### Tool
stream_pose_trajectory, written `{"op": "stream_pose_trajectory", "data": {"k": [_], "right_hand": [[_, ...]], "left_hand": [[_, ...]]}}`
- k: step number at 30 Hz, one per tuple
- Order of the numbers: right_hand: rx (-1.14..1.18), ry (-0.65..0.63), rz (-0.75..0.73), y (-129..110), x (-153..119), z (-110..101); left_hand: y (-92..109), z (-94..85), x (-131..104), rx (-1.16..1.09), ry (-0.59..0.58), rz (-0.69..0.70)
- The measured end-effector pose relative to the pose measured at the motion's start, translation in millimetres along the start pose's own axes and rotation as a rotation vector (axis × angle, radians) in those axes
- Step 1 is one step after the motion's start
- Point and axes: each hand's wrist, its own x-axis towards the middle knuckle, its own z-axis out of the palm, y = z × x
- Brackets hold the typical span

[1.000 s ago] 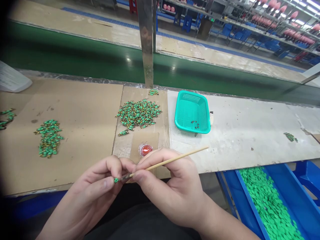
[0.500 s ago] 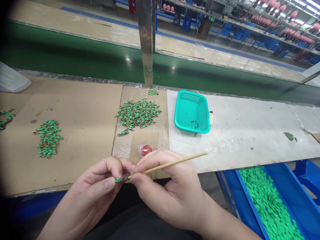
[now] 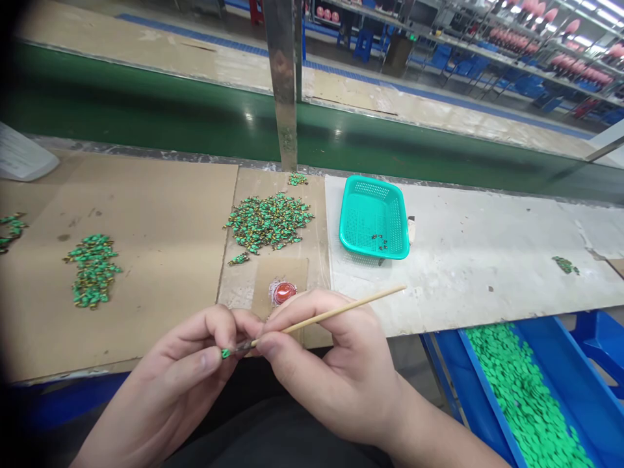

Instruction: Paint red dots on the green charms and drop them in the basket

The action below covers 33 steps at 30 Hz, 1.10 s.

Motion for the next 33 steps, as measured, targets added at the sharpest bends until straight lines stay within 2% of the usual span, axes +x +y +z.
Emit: {"op": "stream_pose_trajectory", "data": {"k": [13,24,28,33], "right_hand": [[-0.008,0.015,-0.023,0.2,1.6,1.9],[-0.066,-0.002,-0.064,-3.9,2.6,0.5],[-0.122,-0.027,-0.085,-5.8,2.5,-2.0],[-0.08,-0.02,-0.074,-5.8,2.1,-0.3]], "left_hand": [[0.8,1.8,0.9,0.0,0.025,-0.007],[-0.5,-6.0,-1.5,0.052,-0.017,-0.017],[0.9,-4.8,-1.5,0.037,0.007,-0.011],[2.3,-2.9,-2.3,0.046,0.02,-0.016]]}}
